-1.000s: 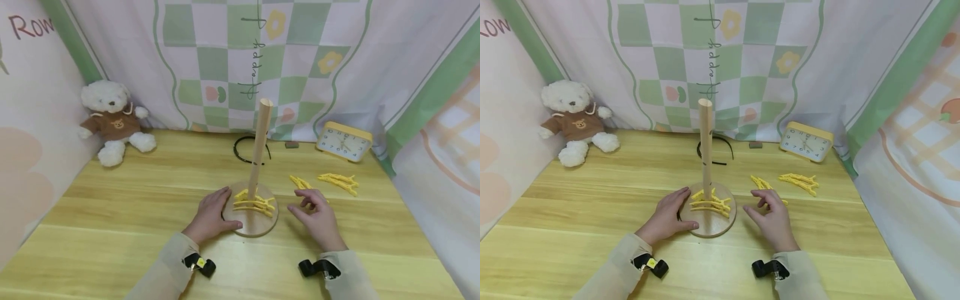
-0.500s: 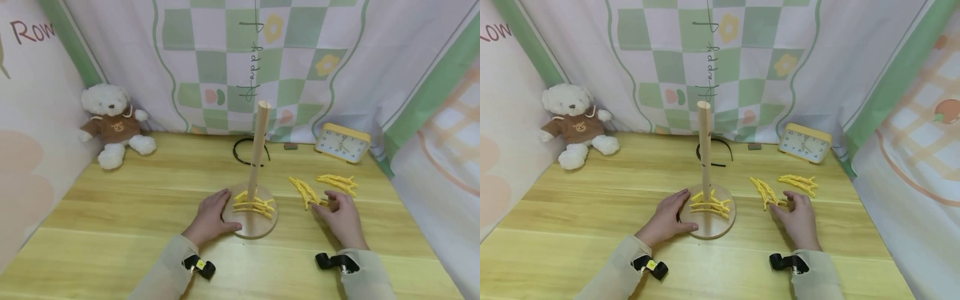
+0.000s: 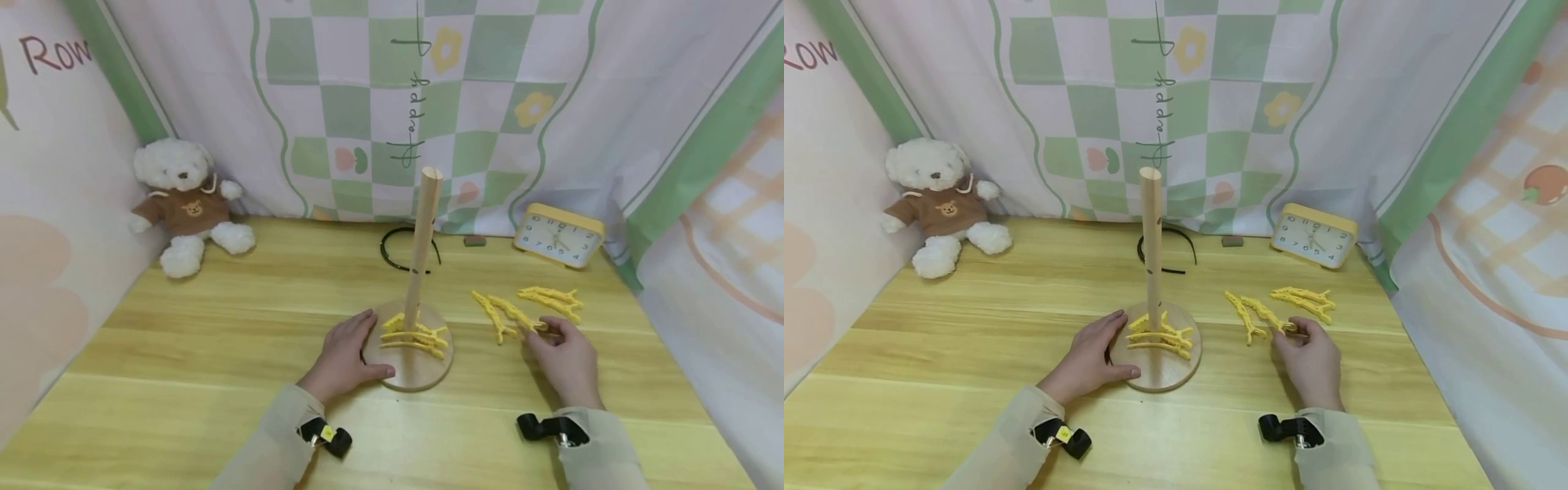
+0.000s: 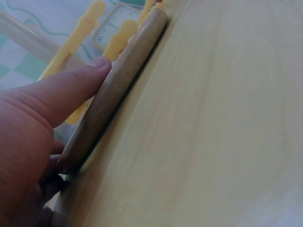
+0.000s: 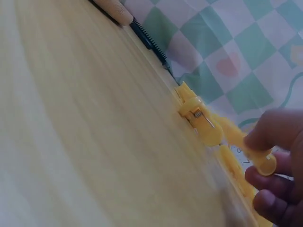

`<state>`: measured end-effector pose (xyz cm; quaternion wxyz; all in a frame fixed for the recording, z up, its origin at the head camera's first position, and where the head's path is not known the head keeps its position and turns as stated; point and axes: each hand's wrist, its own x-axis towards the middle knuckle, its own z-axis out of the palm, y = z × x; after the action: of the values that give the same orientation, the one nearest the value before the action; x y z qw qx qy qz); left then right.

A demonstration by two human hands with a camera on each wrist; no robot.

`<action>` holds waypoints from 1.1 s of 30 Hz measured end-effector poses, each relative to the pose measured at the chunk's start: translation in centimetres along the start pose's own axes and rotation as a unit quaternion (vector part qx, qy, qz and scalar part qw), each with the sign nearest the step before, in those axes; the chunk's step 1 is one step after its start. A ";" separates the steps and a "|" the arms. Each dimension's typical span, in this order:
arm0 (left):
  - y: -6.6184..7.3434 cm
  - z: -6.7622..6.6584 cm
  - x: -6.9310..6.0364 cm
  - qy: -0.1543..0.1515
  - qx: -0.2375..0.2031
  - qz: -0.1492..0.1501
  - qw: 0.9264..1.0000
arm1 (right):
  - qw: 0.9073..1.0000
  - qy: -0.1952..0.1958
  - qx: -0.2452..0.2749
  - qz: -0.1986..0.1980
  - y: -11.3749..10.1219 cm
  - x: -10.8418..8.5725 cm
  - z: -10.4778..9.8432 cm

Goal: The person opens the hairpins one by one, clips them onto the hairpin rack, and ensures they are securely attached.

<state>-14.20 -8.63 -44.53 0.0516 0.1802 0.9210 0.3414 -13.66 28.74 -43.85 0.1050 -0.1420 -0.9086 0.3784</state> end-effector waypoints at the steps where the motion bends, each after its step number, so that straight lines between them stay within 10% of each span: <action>1: 0.0 0.0 0.0 0.001 0.000 0.000 1.000 | 1.000 0.013 0.010 0.002 -0.2 0.0 0.0; 17: -0.3 0.2 0.0 -0.001 0.001 0.000 1.000 | 0.982 0.015 0.083 -0.170 -2.0 -1.1 0.4; 33: -0.3 0.2 0.1 0.003 -0.001 0.003 1.000 | 0.964 -0.017 0.105 -0.243 -4.9 -3.0 0.8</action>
<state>-14.31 -8.69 -44.91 0.0474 0.1822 0.9203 0.3429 -11.93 23.87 -41.09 0.1925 0.1019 -0.8726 0.4373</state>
